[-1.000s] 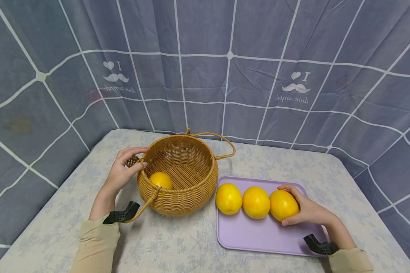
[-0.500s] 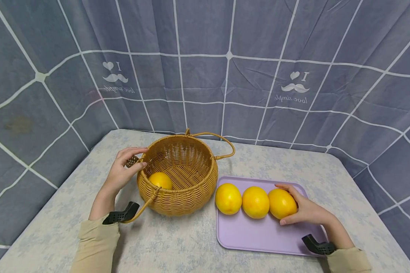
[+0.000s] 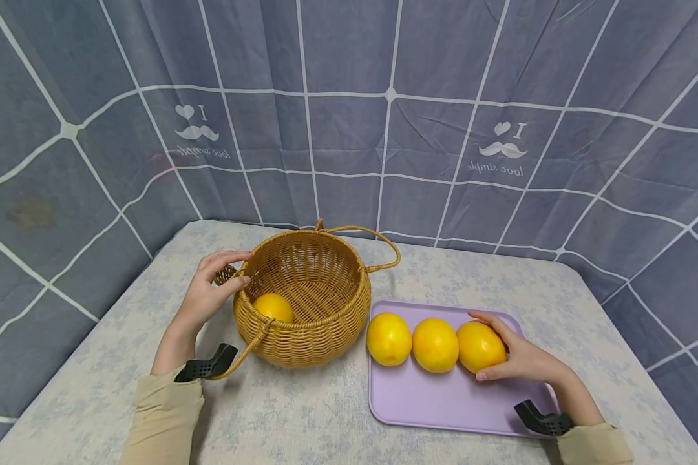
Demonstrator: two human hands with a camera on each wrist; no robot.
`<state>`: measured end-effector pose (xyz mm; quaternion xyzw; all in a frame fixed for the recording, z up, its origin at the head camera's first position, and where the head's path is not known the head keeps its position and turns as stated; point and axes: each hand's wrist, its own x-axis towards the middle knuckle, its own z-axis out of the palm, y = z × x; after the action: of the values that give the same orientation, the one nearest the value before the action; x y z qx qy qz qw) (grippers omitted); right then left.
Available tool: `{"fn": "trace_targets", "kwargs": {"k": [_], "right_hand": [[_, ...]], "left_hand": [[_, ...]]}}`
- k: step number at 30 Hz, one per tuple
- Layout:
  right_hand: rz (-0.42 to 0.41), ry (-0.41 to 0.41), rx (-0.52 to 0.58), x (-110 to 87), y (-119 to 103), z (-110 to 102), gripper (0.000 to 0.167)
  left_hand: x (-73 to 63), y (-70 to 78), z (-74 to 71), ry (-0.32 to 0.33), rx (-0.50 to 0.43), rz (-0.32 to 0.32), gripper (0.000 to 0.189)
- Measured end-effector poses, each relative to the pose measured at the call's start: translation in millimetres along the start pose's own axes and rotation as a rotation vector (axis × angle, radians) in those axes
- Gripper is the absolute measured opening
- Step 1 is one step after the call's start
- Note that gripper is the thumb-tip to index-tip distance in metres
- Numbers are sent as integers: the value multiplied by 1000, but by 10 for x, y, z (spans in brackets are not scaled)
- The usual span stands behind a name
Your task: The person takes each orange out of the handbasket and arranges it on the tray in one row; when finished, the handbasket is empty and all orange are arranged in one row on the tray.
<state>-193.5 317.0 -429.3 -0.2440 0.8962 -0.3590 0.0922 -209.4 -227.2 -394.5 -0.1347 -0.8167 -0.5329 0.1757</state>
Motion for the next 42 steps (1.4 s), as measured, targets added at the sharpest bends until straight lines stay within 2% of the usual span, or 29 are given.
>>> {"fn": "trace_targets", "kwargs": {"k": [4, 11, 18, 25, 31, 33, 38, 40, 42], "right_hand": [[-7, -1, 25, -29, -4, -38, 92], [-79, 23, 53, -66, -40, -174, 85], [-117, 33, 62, 35, -211, -366, 82], [-196, 14, 40, 283, -486, -520, 79], [-253, -1, 72, 551, -783, -568, 72], [-276, -3, 92, 647, -882, -569, 70], [-343, -30, 155, 897, -1119, -554, 65], [-365, -54, 188, 998, -1210, -541, 64], [-386, -82, 221, 1094, -1304, -524, 62]], "left_hand": [[0, 16, 8, -1, -2, -7, 38], [-6, 21, 22, -13, -7, -11, 39], [-10, 25, 14, -14, -14, -10, 39], [-7, 27, 3, -11, -23, -11, 39], [-9, 22, 3, -8, -15, -7, 39], [-24, 121, 5, -5, -9, -5, 39], [-12, 96, 1, 3, 12, 12, 37], [4, -15, -5, 5, 19, 18, 37], [4, -13, -7, 6, 17, 16, 37]]}}
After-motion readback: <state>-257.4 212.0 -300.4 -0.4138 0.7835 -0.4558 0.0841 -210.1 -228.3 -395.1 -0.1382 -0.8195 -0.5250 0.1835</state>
